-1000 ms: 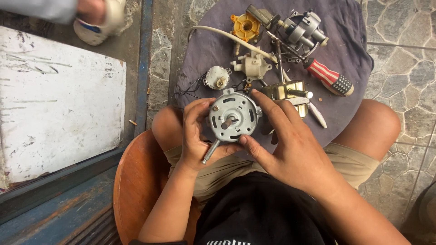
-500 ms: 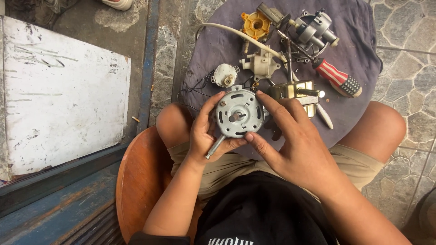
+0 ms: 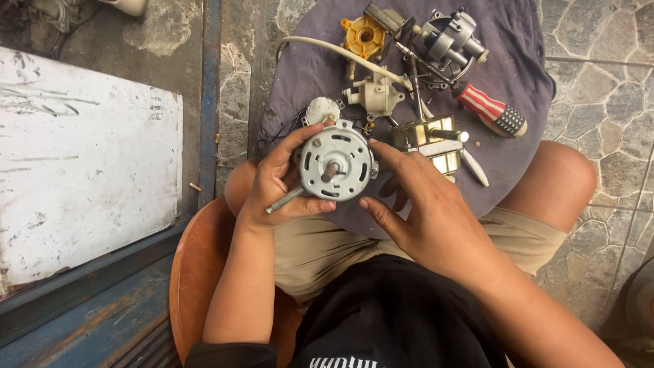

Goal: Assembling the internal components of a fan motor, including the rotor, stator, and housing.

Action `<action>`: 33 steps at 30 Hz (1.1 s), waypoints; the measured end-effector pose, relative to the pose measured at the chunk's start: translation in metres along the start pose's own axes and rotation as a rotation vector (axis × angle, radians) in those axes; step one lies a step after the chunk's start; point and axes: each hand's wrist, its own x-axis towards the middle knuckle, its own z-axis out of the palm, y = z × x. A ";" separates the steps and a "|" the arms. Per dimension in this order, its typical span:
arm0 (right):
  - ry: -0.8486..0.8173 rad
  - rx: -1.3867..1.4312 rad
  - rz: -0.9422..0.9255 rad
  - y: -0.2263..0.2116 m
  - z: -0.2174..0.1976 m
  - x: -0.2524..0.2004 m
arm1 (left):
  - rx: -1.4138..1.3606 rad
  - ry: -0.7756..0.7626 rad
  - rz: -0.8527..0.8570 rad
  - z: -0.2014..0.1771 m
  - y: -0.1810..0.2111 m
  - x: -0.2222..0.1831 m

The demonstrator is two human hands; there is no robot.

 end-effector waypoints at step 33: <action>0.034 0.647 0.382 -0.005 -0.004 -0.003 | 0.564 -0.209 -0.078 0.020 0.035 -0.036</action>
